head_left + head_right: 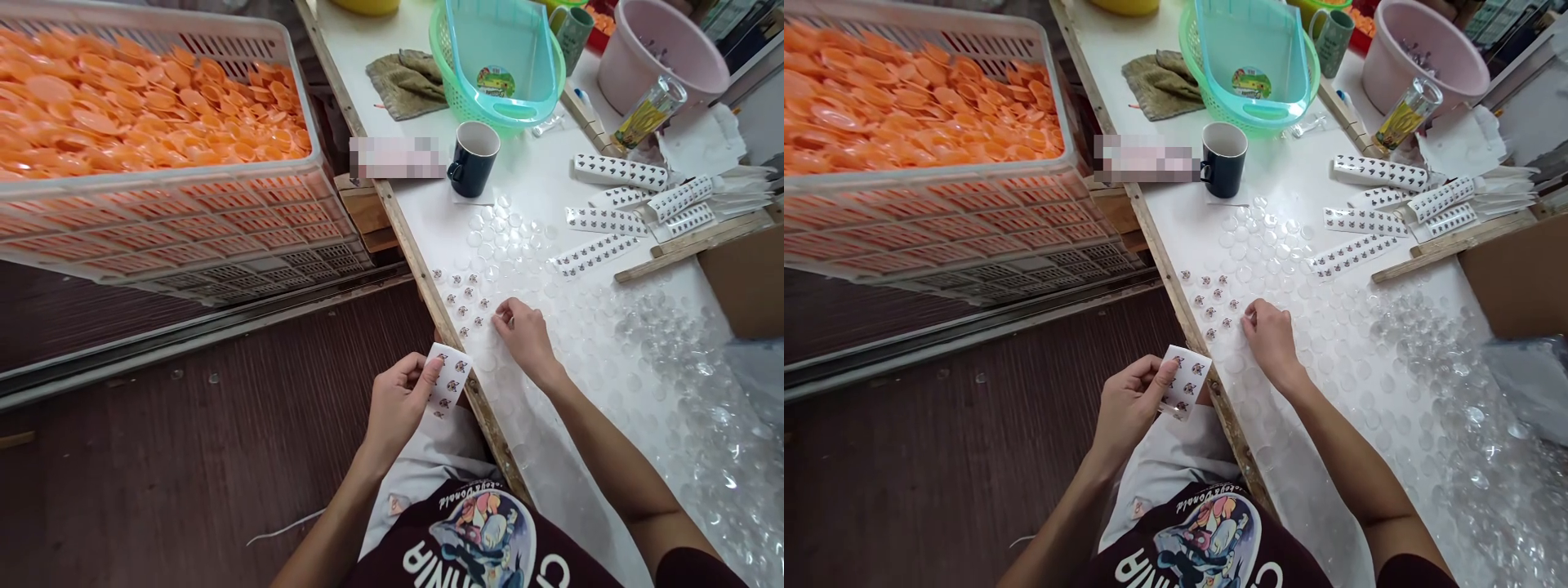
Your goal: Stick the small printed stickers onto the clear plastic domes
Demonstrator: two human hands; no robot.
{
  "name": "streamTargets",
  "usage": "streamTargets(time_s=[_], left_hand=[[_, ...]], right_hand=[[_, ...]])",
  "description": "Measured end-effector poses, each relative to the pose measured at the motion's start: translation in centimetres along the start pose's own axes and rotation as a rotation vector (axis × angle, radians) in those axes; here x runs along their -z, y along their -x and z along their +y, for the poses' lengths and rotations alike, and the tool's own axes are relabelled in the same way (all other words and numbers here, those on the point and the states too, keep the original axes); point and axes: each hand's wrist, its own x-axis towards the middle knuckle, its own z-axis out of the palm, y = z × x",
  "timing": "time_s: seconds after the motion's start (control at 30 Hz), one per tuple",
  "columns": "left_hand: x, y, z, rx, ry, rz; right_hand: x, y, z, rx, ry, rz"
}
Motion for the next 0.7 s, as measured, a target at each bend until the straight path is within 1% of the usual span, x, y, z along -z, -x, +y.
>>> streamTargets(time_s=[0.1,0.17,0.2,0.23,0.3,0.37,0.47,0.57,0.7], left_hand=[[0.0,0.0,0.0,0.003,0.02,0.005],[-0.1,0.0,0.0,0.012,0.04,-0.002],[-0.1,0.0,0.0,0.015,0.048,-0.008],[-0.2,0.0,0.0,0.015,0.056,-0.015],[-0.3,0.0,0.1,0.014,0.083,-0.035],[-0.4,0.1,0.4,0.017,0.123,-0.066],[-0.6,0.1,0.9,0.011,0.141,-0.099],[-0.7,0.1,1.2,0.004,0.108,-0.064],[-0.9,0.2,0.9,0.024,0.095,0.005]], right_hand=[[0.3,0.3,-0.6,0.068,0.098,0.097],[0.7,1.2,-1.5,0.111,0.061,0.146],[0.9,1.9,-2.0,0.14,0.007,0.127],[1.0,2.6,-2.5,0.176,-0.062,0.071],[0.9,4.1,-3.4,0.246,-0.192,-0.081],[0.5,5.2,-3.8,0.278,-0.258,-0.176],[-0.1,5.9,-3.7,0.283,-0.263,-0.217],[-0.2,6.0,-3.5,0.304,-0.263,-0.248],[0.3,6.2,-3.8,0.274,-0.278,-0.157]])
